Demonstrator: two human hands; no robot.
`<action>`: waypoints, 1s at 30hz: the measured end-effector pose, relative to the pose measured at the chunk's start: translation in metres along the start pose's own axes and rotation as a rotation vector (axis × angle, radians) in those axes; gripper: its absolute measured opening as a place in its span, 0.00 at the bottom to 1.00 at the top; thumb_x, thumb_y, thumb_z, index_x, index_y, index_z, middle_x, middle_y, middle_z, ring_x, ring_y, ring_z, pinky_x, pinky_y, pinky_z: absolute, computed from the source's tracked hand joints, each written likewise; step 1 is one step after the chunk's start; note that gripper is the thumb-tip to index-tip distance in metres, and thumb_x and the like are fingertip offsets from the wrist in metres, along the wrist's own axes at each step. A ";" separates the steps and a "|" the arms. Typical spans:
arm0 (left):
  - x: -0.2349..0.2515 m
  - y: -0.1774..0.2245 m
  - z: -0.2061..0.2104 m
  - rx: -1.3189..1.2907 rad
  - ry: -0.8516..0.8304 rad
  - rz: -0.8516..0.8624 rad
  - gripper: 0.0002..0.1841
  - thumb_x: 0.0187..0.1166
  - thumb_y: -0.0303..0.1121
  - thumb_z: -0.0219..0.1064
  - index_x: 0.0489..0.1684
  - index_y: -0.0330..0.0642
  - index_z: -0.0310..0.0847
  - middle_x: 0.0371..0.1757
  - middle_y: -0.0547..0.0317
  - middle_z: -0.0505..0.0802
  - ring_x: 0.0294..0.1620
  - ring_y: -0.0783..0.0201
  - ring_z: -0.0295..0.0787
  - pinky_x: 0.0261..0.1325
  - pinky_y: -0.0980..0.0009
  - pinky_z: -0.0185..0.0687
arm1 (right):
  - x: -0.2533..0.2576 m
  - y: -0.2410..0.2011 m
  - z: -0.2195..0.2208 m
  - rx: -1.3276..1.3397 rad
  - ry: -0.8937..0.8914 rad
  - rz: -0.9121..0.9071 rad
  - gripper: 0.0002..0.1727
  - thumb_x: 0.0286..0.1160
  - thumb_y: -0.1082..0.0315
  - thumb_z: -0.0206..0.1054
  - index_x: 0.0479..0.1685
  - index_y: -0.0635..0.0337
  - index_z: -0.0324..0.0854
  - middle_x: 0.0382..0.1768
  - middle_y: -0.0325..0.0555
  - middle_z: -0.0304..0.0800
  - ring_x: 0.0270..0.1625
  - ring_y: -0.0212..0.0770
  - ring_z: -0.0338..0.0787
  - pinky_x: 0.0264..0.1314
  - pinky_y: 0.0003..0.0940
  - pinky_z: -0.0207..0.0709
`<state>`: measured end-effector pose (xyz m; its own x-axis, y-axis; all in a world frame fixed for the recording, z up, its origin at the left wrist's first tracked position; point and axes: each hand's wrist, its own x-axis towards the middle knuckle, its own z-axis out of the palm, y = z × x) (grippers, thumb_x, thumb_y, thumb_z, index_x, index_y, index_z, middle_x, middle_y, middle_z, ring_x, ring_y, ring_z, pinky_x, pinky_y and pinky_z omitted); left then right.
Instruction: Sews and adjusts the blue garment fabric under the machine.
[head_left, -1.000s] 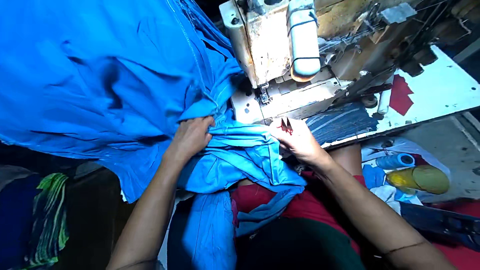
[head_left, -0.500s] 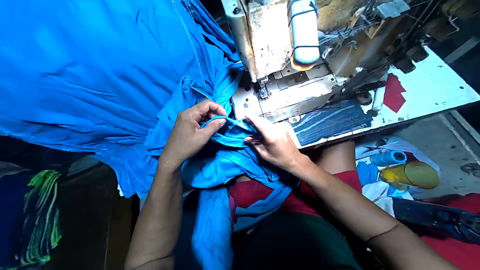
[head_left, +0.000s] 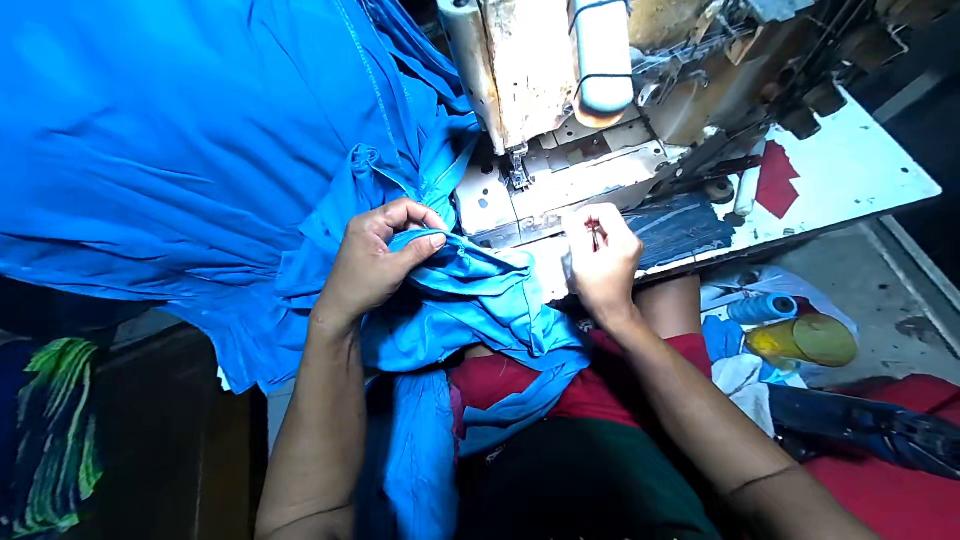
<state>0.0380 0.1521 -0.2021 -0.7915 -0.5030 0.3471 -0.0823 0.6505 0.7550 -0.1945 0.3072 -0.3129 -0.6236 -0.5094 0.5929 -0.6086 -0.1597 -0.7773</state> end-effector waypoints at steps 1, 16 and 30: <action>0.002 0.000 0.001 0.004 0.002 0.002 0.05 0.76 0.28 0.70 0.45 0.43 0.86 0.38 0.65 0.92 0.39 0.70 0.88 0.47 0.74 0.86 | -0.003 -0.006 0.000 0.008 -0.011 -0.101 0.05 0.78 0.70 0.71 0.44 0.62 0.88 0.39 0.43 0.88 0.33 0.30 0.84 0.33 0.26 0.80; -0.017 0.017 0.001 0.043 -0.077 -0.034 0.05 0.74 0.23 0.70 0.42 0.42 0.87 0.40 0.63 0.92 0.39 0.70 0.89 0.44 0.74 0.87 | 0.005 0.002 -0.001 -0.128 -0.119 -0.069 0.06 0.78 0.67 0.72 0.46 0.60 0.88 0.35 0.43 0.89 0.30 0.34 0.86 0.31 0.33 0.82; 0.006 0.000 0.004 0.086 0.063 0.027 0.07 0.73 0.29 0.75 0.46 0.43 0.92 0.48 0.62 0.94 0.53 0.66 0.91 0.62 0.67 0.88 | -0.001 -0.011 0.013 0.270 -0.488 -0.010 0.04 0.82 0.69 0.65 0.41 0.58 0.85 0.31 0.40 0.84 0.27 0.32 0.82 0.28 0.29 0.79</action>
<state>0.0304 0.1512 -0.2027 -0.7548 -0.5175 0.4031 -0.1153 0.7096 0.6951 -0.1810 0.2988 -0.3081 -0.2802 -0.8288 0.4843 -0.4256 -0.3450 -0.8366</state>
